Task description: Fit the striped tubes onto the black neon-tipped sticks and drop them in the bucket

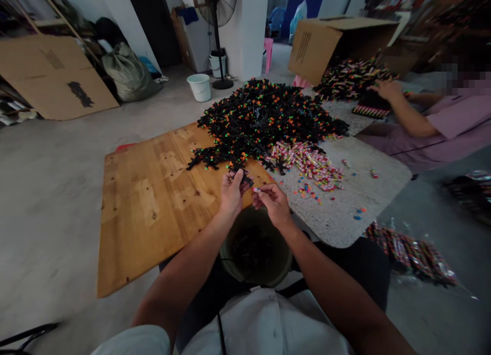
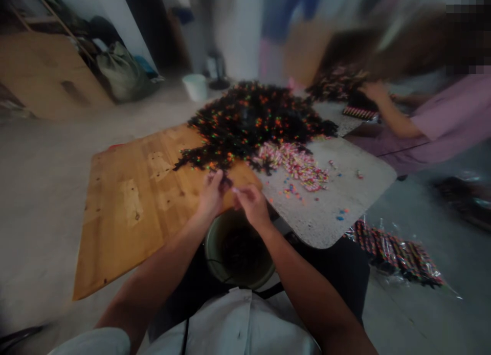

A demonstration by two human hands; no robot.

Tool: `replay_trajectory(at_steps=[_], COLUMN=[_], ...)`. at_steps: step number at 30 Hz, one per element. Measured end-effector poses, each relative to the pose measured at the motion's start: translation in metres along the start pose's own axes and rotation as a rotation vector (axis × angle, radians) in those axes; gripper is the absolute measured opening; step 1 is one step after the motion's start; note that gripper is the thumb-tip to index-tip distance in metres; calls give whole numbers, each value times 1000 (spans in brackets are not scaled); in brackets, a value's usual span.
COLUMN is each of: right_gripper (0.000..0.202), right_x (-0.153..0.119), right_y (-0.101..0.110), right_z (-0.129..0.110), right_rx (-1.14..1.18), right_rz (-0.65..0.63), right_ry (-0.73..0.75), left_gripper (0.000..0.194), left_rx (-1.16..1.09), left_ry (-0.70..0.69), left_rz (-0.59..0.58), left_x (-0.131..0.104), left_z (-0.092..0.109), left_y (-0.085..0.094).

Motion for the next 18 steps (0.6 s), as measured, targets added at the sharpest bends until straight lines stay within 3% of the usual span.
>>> replay_trajectory(at_steps=[18], right_gripper=[37], right_x=[-1], right_y=[-1], right_z=[2], right_rx=[-75], right_rz=[-21], right_ry=[-21], left_gripper=[50], left_rx=[-30], left_ry=[1], left_rz=[50], left_x=[-2], left_z=[-4], left_y=[0])
Point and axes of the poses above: each hand's wrist, its own x-axis towards the middle knuckle, its own y-axis out of the back of the hand, z = x × y, the point moved 3 cm from there along x, towards the middle knuckle, and after that the axes turned 8 degrees about -z, right-handed, at the moved point
